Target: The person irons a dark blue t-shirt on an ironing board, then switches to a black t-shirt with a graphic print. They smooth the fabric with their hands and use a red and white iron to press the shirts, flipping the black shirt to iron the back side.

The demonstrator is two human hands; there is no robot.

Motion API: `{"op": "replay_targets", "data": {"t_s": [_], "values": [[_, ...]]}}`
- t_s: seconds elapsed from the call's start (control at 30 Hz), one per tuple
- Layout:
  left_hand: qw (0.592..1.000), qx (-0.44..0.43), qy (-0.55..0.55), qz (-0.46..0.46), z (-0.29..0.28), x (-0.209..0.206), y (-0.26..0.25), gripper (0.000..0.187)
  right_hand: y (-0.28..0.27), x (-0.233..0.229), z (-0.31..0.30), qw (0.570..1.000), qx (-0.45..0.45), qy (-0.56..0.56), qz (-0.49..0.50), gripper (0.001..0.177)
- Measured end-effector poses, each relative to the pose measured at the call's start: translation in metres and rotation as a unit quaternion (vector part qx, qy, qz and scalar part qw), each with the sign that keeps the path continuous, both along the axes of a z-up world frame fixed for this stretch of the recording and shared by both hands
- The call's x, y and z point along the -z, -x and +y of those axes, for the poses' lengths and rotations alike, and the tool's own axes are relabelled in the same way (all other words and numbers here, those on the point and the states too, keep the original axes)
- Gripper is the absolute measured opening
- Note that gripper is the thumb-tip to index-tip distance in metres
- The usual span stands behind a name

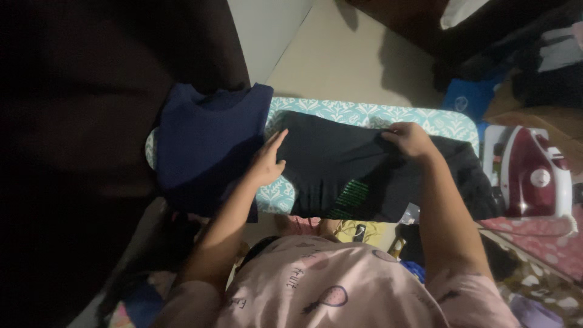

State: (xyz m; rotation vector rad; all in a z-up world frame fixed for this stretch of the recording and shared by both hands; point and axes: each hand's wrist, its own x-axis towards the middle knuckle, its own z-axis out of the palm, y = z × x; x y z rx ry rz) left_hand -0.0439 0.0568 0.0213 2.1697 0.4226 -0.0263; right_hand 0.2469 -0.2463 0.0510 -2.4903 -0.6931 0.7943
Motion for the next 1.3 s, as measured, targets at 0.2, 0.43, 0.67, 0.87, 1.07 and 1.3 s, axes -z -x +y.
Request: {"op": "replay_targets", "data": {"t_s": [0.2,0.43,0.67,0.87,1.07,1.3], "values": [[1.0,0.003,-0.027,-0.003,-0.002,0.009,-0.013,0.089,0.016,0.004,0.009,0.999,0.027,0.033,-0.026,0.042],[0.998,-0.012,-0.057,0.006,-0.005,0.016,-0.01,0.089,0.024,0.009,0.01,0.999,-0.021,-0.034,-0.017,0.033],[0.997,-0.039,-0.064,-0.003,-0.012,0.012,-0.008,0.088,0.017,0.012,0.009,1.0,0.004,-0.023,-0.018,0.029],[0.996,-0.045,-0.07,0.042,-0.016,0.0,-0.011,0.088,0.011,0.012,0.014,0.998,-0.034,-0.021,-0.044,0.036],[0.99,-0.055,-0.089,0.094,-0.02,-0.02,-0.014,0.088,0.019,0.011,0.03,0.99,-0.049,0.088,-0.099,0.042],[0.966,-0.043,-0.167,0.193,-0.03,-0.027,-0.024,0.084,0.045,0.005,0.027,0.904,-0.121,-0.097,-0.399,0.03]]}}
